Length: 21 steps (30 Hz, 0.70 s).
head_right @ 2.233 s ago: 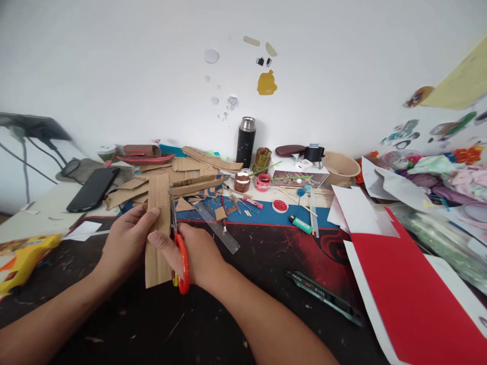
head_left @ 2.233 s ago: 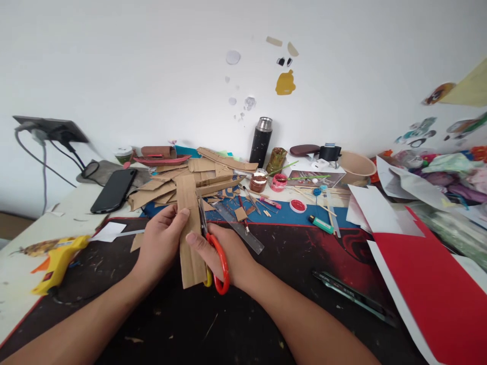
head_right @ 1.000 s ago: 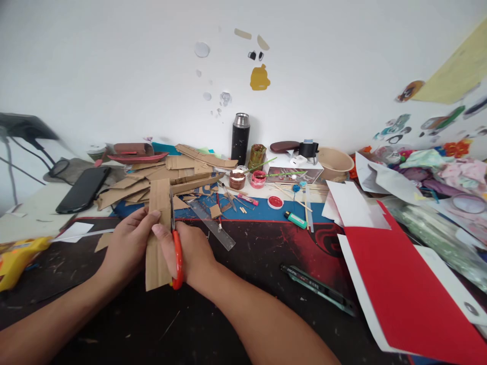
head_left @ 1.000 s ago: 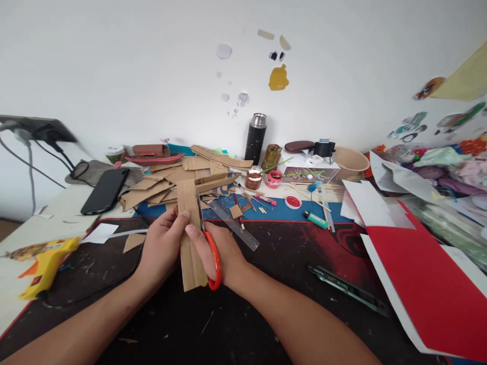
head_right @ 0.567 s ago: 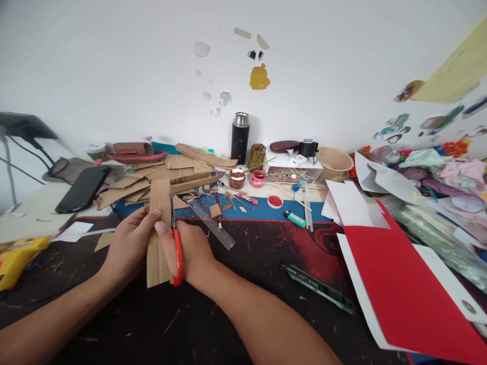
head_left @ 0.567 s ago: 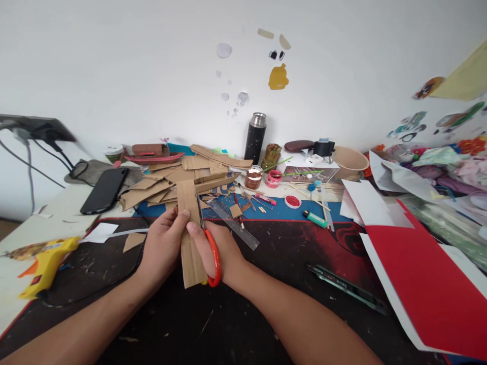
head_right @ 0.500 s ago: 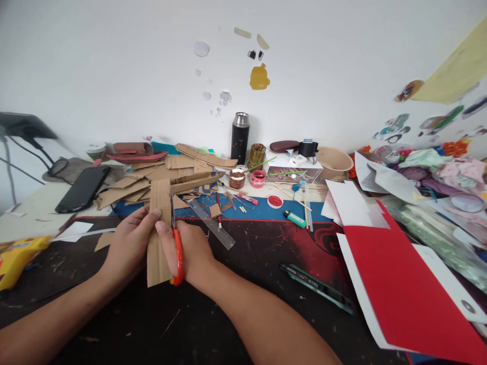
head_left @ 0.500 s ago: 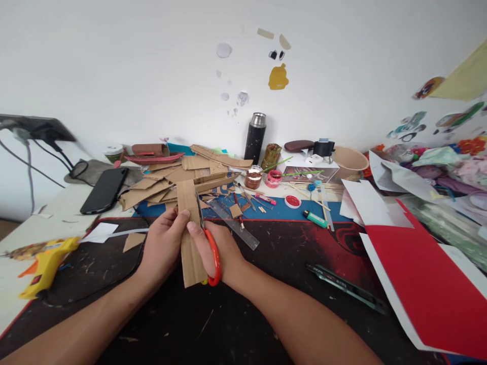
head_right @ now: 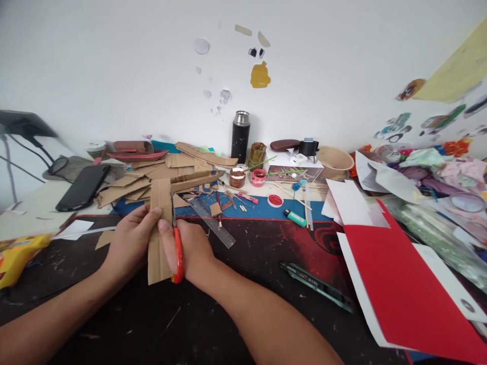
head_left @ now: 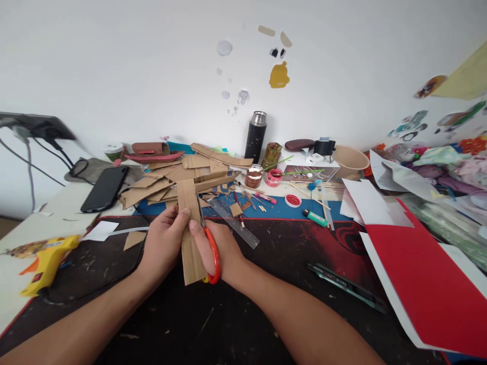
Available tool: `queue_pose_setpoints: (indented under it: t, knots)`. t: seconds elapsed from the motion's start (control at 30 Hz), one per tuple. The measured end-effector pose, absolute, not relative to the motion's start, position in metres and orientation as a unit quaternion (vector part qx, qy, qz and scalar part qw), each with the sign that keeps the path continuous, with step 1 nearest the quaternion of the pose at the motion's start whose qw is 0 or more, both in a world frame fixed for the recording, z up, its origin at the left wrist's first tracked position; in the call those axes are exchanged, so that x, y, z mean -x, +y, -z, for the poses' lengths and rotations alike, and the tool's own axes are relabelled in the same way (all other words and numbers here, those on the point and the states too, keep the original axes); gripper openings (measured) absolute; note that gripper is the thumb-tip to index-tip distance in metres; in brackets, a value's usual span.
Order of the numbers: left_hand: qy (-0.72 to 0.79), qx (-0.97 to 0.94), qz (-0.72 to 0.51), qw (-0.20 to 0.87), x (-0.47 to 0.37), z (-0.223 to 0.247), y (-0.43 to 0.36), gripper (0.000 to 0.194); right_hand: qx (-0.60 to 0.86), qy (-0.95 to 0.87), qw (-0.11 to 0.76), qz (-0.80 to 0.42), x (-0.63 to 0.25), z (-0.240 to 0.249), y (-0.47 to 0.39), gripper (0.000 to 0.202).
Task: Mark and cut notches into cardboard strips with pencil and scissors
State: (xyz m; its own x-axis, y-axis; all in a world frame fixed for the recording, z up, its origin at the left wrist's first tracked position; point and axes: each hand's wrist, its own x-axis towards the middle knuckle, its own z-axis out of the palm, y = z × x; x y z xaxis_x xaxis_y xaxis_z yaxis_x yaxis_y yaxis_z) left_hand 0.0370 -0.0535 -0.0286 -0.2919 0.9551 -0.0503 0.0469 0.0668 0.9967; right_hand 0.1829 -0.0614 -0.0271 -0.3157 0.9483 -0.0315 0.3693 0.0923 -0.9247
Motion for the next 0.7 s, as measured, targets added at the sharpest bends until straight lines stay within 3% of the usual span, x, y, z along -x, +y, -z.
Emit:
queue_pose_setpoints:
  t: [0.7]
  knots:
    - [0.605, -0.434, -0.53, 0.406, -0.0357, 0.0306, -0.0526, 0.049, 0.502, -0.671, 0.307, -0.45, -0.1834, 0.0277, -0.0608, 0.059]
